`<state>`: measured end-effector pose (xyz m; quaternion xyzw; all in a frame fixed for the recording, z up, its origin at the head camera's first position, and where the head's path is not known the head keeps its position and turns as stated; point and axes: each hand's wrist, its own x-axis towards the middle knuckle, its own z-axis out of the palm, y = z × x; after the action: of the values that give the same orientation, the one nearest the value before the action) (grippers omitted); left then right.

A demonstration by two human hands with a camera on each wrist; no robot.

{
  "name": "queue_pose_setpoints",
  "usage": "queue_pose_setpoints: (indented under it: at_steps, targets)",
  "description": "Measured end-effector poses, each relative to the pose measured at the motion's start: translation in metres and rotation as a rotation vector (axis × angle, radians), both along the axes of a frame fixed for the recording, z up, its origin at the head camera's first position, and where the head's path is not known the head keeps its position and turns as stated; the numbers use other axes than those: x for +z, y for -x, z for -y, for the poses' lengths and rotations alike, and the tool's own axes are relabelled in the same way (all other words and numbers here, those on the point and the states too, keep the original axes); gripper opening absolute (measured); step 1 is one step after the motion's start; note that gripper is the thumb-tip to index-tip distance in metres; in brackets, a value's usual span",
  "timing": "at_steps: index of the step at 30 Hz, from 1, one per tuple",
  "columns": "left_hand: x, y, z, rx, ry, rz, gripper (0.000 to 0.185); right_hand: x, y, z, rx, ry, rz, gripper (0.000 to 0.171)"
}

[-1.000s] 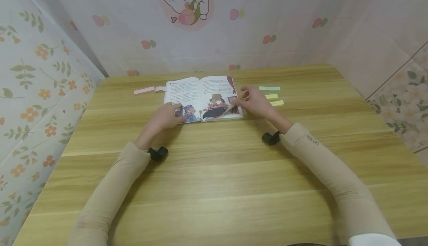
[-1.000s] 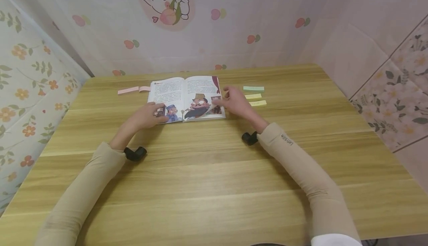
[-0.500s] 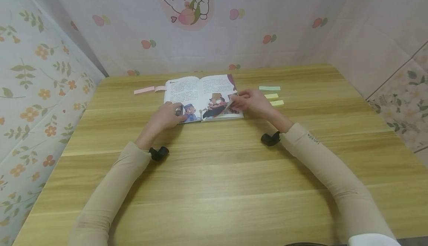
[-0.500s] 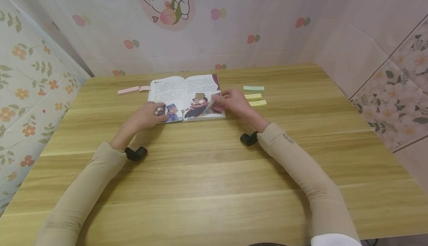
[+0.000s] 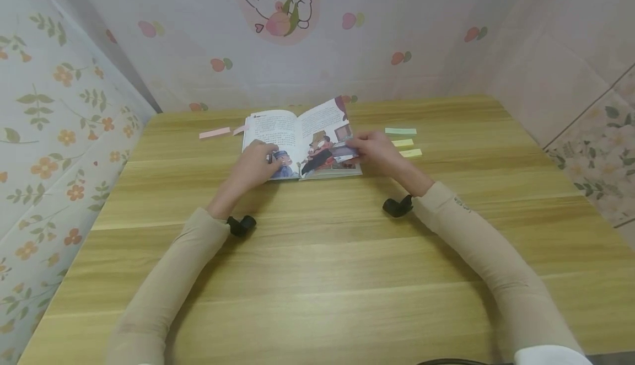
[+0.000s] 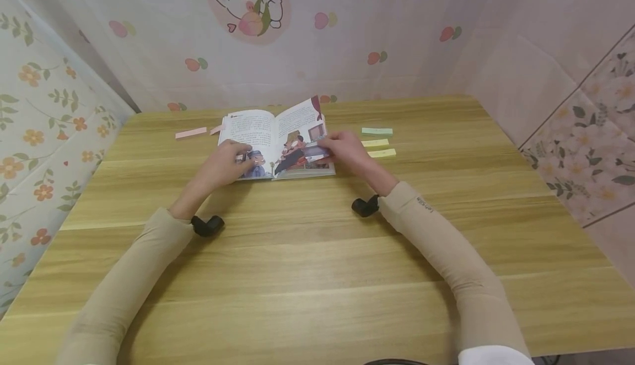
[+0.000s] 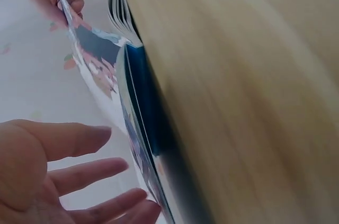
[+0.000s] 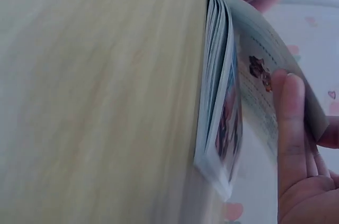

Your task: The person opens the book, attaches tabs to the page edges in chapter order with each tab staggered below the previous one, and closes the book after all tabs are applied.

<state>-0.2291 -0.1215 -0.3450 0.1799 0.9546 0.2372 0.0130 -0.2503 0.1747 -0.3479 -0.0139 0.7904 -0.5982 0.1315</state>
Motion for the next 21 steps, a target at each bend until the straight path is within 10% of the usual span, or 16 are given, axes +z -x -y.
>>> queue_pose_setpoints:
  at_steps: [21]
  targets:
    - [0.021,0.009,-0.039,-0.005,-0.4,-0.105,0.03,0.007,0.0,0.039,-0.01,0.213,-0.092,0.037]
